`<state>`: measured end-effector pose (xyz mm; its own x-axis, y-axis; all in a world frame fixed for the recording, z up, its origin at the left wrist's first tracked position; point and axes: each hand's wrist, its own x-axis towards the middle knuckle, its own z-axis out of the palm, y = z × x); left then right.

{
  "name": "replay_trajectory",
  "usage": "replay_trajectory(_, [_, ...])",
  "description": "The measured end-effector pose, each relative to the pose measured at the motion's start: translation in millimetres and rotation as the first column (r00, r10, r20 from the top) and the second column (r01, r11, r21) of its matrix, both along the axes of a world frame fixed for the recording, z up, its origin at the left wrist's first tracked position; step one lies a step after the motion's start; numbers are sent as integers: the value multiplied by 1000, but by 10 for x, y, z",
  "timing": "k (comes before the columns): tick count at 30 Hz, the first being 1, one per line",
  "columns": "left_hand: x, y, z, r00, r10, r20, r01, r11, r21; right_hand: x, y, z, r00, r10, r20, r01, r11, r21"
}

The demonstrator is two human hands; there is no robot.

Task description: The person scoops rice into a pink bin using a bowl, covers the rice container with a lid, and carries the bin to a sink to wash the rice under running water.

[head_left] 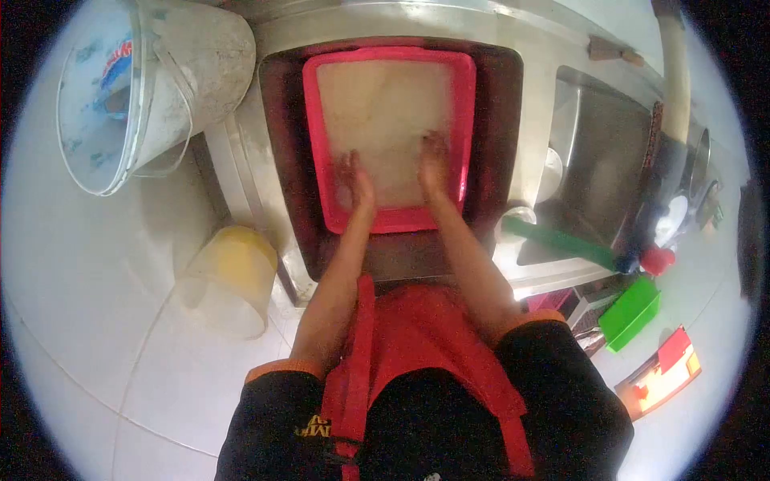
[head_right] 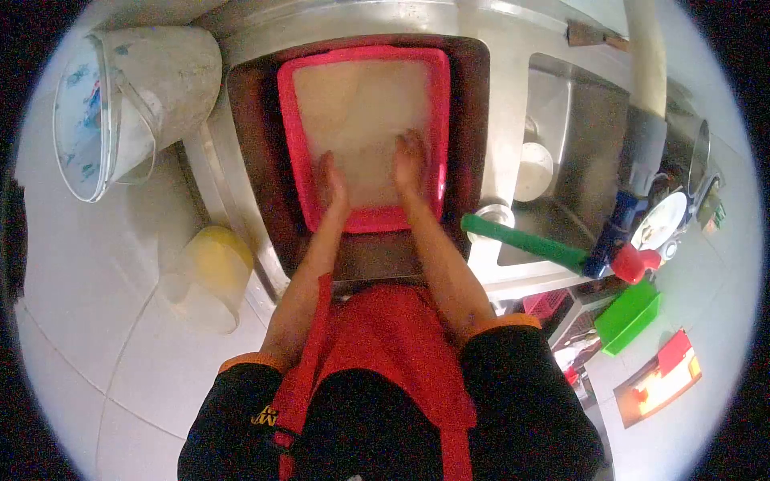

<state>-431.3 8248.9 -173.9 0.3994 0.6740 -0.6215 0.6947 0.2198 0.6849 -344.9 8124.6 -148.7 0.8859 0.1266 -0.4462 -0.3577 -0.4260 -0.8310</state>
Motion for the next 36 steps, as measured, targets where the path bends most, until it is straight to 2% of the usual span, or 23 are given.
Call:
replay_trajectory(2, [13,163,-9,968,250,-14,-251,967,-41,48,-86,-209,982,-94,-165,19,912,-409])
replay_trajectory(3, [30,213,67,968,249,-17,-250,967,-41,7,-94,-309,981,-96,-167,19,912,-410])
replay_trajectory(4, [42,259,150,978,209,-14,-207,955,-211,-48,-92,-403,883,-243,-401,154,958,-242])
replay_trajectory(5, [61,290,247,985,170,-4,-159,914,-374,-82,-72,-451,712,-314,-628,324,940,-103])
replay_trajectory(6, [88,243,321,986,169,-4,-158,914,-374,-149,-23,-410,712,-315,-628,325,940,-103])
replay_trajectory(8, [214,40,442,949,279,148,-122,757,-642,-301,87,-285,769,-165,-617,393,884,253])
replay_trajectory(9, [239,-25,459,948,280,149,-122,756,-643,-263,148,-179,770,-165,-616,392,885,252])
replay_trajectory(11, [156,-114,511,974,212,79,-108,744,-659,-217,240,97,833,23,-553,9,998,56])
replay_trajectory(12, [104,-114,500,974,213,77,-111,744,-659,-138,286,271,832,24,-555,8,998,55])
replay_trajectory(13, [40,-111,463,979,182,93,-87,783,-616,-23,342,483,875,304,-377,-373,920,-122])
replay_trajectory(14, [-37,-110,396,983,149,110,-61,819,-570,82,391,646,767,592,-245,-640,682,-354])
replay_trajectory(15, [-111,-105,316,986,113,126,-32,853,-522,149,465,725,769,592,-242,-638,683,-356])
replay_trajectory(17, [-242,-92,139,988,41,150,25,910,-413,261,732,846,764,632,132,-467,682,-563])
replay_trajectory(18, [-304,-102,-17,988,41,151,24,913,-407,373,885,907,763,632,136,-467,685,-559])
replay_trajectory(20, [-420,-117,-297,988,-70,-135,74,997,25,598,1167,922,665,657,354,-439,728,-527])
replay_trajectory(21, [-376,-41,-174,988,-71,-138,76,997,30,665,1268,853,667,655,356,-439,731,-522])
replay_trajectory(23, [-381,84,-76,995,-69,-73,62,994,-94,753,1395,712,629,761,156,-555,581,-595])
replay_trajectory(27, [-279,204,-208,1000,10,-15,-9,999,46,521,1338,481,655,752,72,-515,515,-685])
replay_trajectory(29, [-111,316,-44,993,-65,-97,64,998,-13,402,1142,436,544,795,-268,-735,297,-609])
replay_trajectory(31, [-1,389,155,974,-137,-180,124,989,-83,257,971,416,505,814,-288,-780,288,-555])
replay_trajectory(33, [-57,381,86,960,-173,-219,149,981,-122,194,851,425,465,831,-304,-821,277,-498])
replay_trajectory(35, [-114,376,9,959,-207,-194,204,978,-35,166,779,432,688,721,-85,-655,566,-501])
replay_trajectory(36, [-101,372,86,959,-208,-194,206,978,-34,234,778,528,689,720,-84,-654,568,-501])
